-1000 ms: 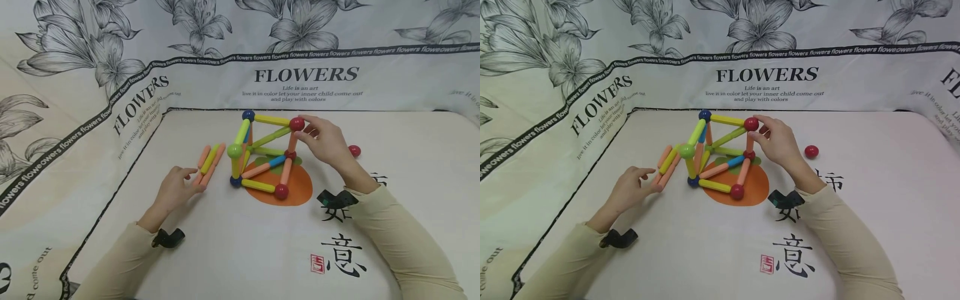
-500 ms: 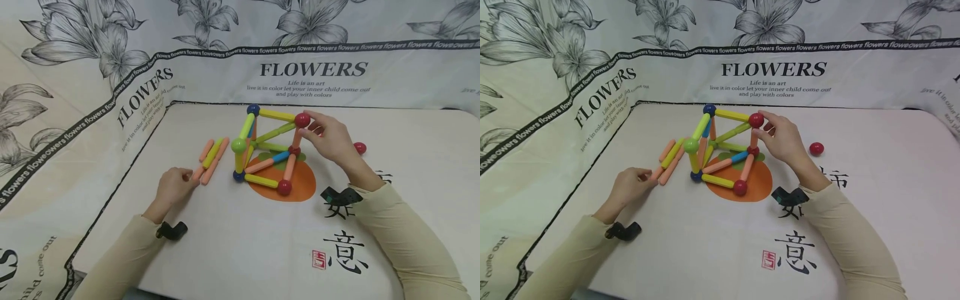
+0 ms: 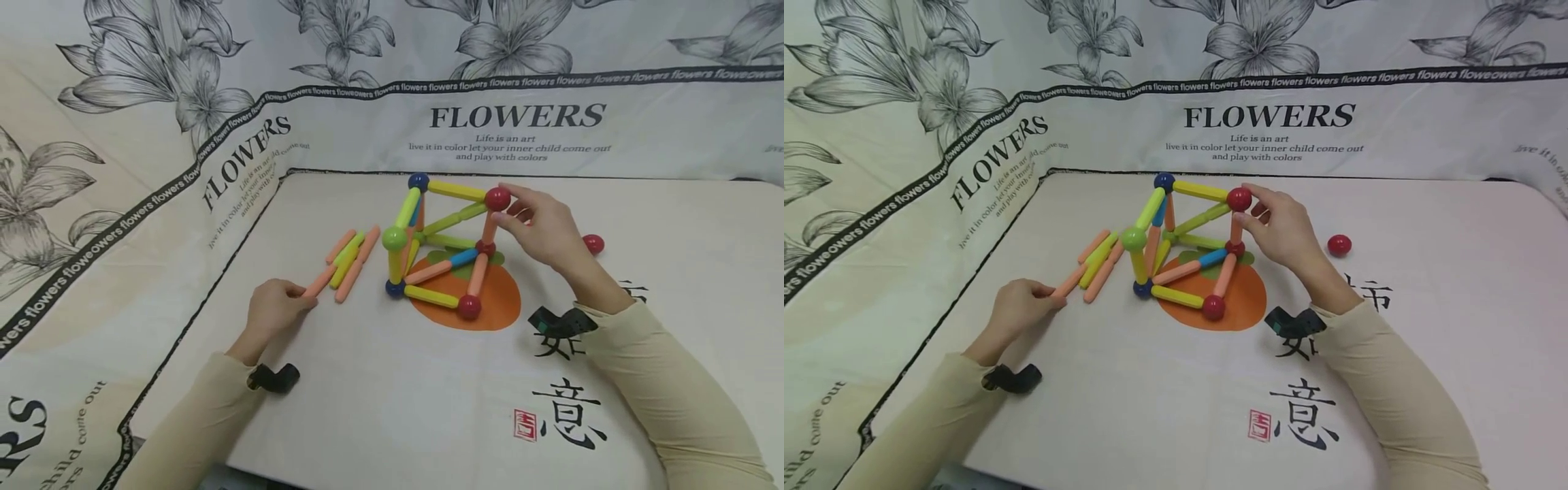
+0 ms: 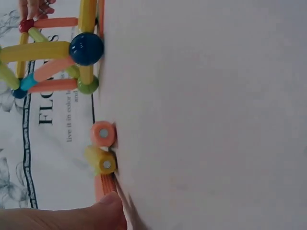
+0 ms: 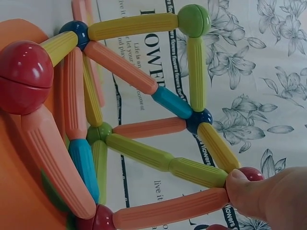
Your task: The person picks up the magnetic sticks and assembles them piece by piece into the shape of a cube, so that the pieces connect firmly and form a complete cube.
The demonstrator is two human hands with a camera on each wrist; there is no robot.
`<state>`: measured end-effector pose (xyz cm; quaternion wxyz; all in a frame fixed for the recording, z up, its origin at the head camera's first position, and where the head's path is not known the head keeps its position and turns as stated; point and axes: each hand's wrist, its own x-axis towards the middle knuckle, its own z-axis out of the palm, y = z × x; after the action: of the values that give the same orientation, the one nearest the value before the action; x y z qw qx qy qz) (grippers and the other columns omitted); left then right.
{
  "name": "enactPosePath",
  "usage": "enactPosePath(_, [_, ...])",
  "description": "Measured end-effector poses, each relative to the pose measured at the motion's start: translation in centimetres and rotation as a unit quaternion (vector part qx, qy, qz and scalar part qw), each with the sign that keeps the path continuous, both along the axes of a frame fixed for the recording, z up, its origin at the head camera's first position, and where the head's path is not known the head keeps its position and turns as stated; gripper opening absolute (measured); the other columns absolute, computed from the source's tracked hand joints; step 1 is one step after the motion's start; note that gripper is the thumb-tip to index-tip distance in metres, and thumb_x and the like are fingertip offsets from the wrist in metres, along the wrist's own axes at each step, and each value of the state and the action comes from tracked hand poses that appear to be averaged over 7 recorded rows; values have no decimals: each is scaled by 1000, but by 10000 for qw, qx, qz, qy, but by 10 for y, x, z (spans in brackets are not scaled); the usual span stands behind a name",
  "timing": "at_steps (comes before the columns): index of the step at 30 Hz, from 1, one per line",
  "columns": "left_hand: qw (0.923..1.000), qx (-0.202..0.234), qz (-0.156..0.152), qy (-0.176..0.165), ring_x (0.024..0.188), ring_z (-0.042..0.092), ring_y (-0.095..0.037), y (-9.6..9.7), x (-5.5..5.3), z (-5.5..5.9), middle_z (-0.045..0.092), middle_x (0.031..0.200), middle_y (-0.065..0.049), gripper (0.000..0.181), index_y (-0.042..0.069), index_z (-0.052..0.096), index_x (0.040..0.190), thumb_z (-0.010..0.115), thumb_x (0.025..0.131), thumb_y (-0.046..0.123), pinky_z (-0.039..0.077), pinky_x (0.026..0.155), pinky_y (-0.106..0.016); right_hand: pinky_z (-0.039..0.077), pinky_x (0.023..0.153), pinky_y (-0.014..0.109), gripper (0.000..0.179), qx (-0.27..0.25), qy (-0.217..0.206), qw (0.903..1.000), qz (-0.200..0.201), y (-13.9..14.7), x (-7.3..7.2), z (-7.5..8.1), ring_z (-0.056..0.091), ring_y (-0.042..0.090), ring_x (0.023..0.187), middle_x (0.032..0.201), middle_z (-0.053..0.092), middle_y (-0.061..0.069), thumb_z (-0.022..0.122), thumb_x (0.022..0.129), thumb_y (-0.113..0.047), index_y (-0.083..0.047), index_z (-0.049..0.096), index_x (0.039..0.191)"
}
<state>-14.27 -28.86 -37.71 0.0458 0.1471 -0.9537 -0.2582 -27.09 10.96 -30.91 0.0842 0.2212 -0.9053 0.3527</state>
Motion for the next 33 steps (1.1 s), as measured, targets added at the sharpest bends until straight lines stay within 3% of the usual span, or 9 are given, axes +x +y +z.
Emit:
enactPosePath(4, [9994,72,119,331,70,54,-19,-7,16,19,74,93,-13,32,6,76,108,72,87,31,39,57,-25,55,81,51,58,-6,-18,10000,17,3,-1,1,60,40,107,121,62,24,63,97,-26,-12,43,149])
enactPosePath(9, [9912,-547,-82,1204,67,48,-22,-2,33,62,67,85,-15,28,4,77,105,74,88,25,35,53,-28,55,81,52,58,-8,-44,10000,47,4,-2,1,59,40,107,122,62,24,63,97,-26,-13,43,149])
enactPosePath(13, [9909,-604,-300,1168,71,45,-24,-2,41,90,59,85,-13,27,3,76,106,73,89,24,33,54,-30,54,83,52,57,-64,-185,9998,83,4,-2,1,58,39,108,123,61,23,63,97,-25,-14,43,149])
enactPosePath(17, [9958,-7,-581,711,79,42,-23,-4,41,99,53,90,-10,30,5,74,111,71,91,27,34,59,-30,52,87,54,56,-77,-277,9995,99,4,-2,1,57,38,110,125,61,21,63,97,-24,-14,44,149])
enactPosePath(21, [9901,699,-941,774,87,42,-21,11,33,97,55,99,-8,28,8,74,112,72,91,27,35,66,-30,52,88,54,57,-57,-310,9995,66,6,-1,3,57,38,110,125,60,21,63,97,-24,-14,43,149])
enactPosePath(24, [9762,837,-1517,1304,89,43,-20,35,24,99,55,104,-7,25,10,75,110,74,89,24,36,71,-30,51,88,53,56,-74,-340,9994,68,7,-1,5,56,37,110,125,60,21,62,97,-23,-15,43,149])
enactPosePath(29, [9301,586,-2780,2329,104,45,-21,81,2,109,57,118,-11,23,9,77,105,79,83,15,36,87,-36,51,89,52,57,-65,-414,9991,84,6,-1,4,56,36,110,126,59,20,63,96,-22,-15,43,150])
enactPosePath(31, [9152,318,-3193,2439,114,43,-25,97,-10,110,57,124,-13,23,10,78,103,80,82,16,34,96,-43,51,89,51,58,-61,-422,9991,78,6,0,3,56,36,110,125,59,21,63,96,-22,-14,42,150])
enactPosePath(33, [9074,-11,-3435,2421,122,40,-30,110,-21,108,56,128,-14,23,11,79,102,80,81,21,30,103,-49,51,88,51,58,-34,-417,9991,73,6,1,2,56,36,110,123,59,21,63,96,-23,-14,42,150])
